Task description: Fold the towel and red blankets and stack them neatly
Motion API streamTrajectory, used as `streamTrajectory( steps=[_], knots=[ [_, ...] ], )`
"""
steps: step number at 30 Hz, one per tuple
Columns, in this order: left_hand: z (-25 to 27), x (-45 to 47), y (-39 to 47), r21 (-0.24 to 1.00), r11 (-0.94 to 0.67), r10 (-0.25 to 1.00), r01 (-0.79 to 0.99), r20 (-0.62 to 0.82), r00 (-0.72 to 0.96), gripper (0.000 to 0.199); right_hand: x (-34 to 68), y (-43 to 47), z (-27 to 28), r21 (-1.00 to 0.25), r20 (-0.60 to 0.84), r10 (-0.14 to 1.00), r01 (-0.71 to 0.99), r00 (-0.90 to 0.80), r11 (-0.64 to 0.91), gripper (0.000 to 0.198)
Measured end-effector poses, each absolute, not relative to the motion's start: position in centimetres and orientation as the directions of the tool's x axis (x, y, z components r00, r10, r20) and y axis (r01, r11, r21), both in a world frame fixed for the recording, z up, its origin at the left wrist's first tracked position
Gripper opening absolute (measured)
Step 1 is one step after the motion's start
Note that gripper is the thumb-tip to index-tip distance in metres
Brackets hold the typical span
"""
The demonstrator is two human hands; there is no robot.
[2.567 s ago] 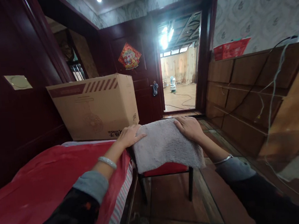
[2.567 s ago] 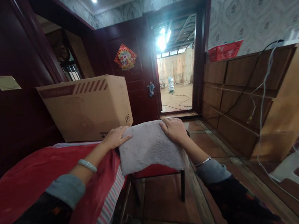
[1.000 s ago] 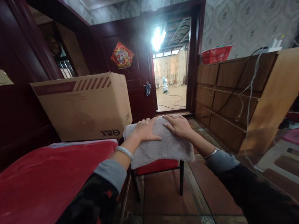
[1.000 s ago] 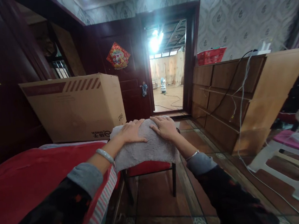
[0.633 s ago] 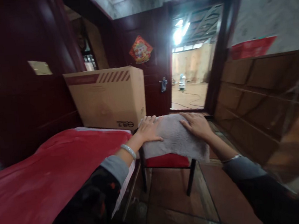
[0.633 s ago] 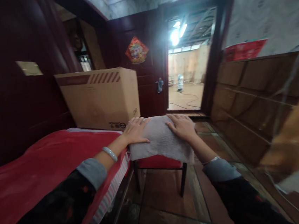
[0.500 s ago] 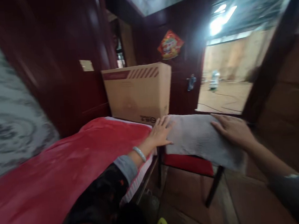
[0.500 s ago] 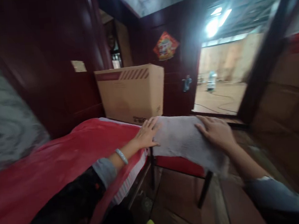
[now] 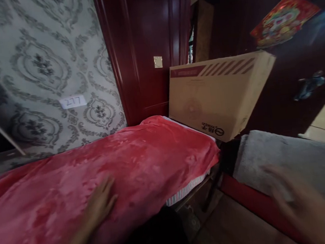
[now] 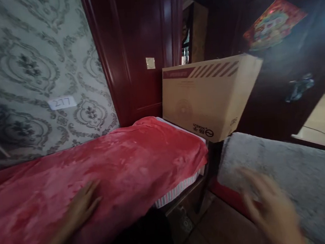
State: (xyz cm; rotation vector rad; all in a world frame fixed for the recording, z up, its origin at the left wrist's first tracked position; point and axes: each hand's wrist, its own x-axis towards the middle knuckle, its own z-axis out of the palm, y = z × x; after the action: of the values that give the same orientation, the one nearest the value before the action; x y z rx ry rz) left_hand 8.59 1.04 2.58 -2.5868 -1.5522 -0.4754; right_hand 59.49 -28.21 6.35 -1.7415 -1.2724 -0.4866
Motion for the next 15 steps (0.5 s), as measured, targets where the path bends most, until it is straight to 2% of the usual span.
streamTrajectory(
  steps=[1,2,3,6,8,15],
  knots=[
    [2.1,5.8,0.5,0.067,-0.393,0.881,0.917,0.315,0.354,0.062,57.7,-25.7,5.1,-0.442,0.731,0.594,0.896,0.336,0.038,0.039],
    [1.5,3.3,-0.2,0.05,-0.322,0.9,0.945,0.325,0.29,0.062,56.3,-23.1,3.9,-0.477,0.674,0.679,0.873,0.29,0.1,0.037],
    [1.0,1.1,-1.1,0.031,-0.26,0.909,0.965,0.345,0.234,0.063,55.3,-20.5,2.7,-0.505,0.647,0.715,0.852,0.266,0.14,0.035],
    [-0.2,-3.0,-3.6,-0.003,-0.088,0.91,0.996,0.406,0.082,0.063,54.4,-13.3,0.1,-0.6,0.572,0.777,0.78,0.261,0.179,0.04],
    [-0.5,-3.9,-4.7,-0.01,0.002,0.904,1.0,0.428,0.003,0.061,54.5,-9.3,-0.9,-0.62,0.562,0.786,0.76,0.258,0.194,0.043],
    [-0.3,-3.1,-6.1,-0.025,0.055,0.893,0.998,0.449,-0.038,0.054,53.9,-2.8,-5.8,-0.441,0.607,0.787,0.871,0.111,0.217,0.054]
  ],
)
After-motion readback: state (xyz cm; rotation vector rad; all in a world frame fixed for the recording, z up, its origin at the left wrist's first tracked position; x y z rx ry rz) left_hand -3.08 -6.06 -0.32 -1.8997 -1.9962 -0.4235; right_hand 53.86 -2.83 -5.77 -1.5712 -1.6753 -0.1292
